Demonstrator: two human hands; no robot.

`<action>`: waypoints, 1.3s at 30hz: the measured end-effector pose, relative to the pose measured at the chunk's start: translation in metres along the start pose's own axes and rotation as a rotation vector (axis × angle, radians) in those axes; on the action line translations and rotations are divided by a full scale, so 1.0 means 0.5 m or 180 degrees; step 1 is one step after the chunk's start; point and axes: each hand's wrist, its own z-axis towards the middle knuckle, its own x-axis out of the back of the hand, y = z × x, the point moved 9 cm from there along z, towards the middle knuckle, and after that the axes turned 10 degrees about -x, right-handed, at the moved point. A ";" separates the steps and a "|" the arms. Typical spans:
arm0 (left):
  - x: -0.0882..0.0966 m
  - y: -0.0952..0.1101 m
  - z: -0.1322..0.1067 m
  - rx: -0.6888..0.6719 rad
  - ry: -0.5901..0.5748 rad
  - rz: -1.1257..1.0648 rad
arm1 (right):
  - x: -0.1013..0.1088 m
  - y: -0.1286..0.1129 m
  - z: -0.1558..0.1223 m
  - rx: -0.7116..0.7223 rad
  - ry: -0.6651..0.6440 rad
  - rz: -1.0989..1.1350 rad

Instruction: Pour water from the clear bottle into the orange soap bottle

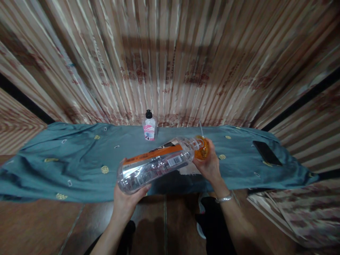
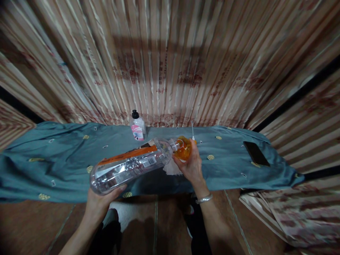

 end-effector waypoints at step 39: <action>-0.018 -0.017 0.004 0.0073 0.0022 -0.0442 | 0.015 0.012 -0.001 -0.0064 0.0015 -0.0092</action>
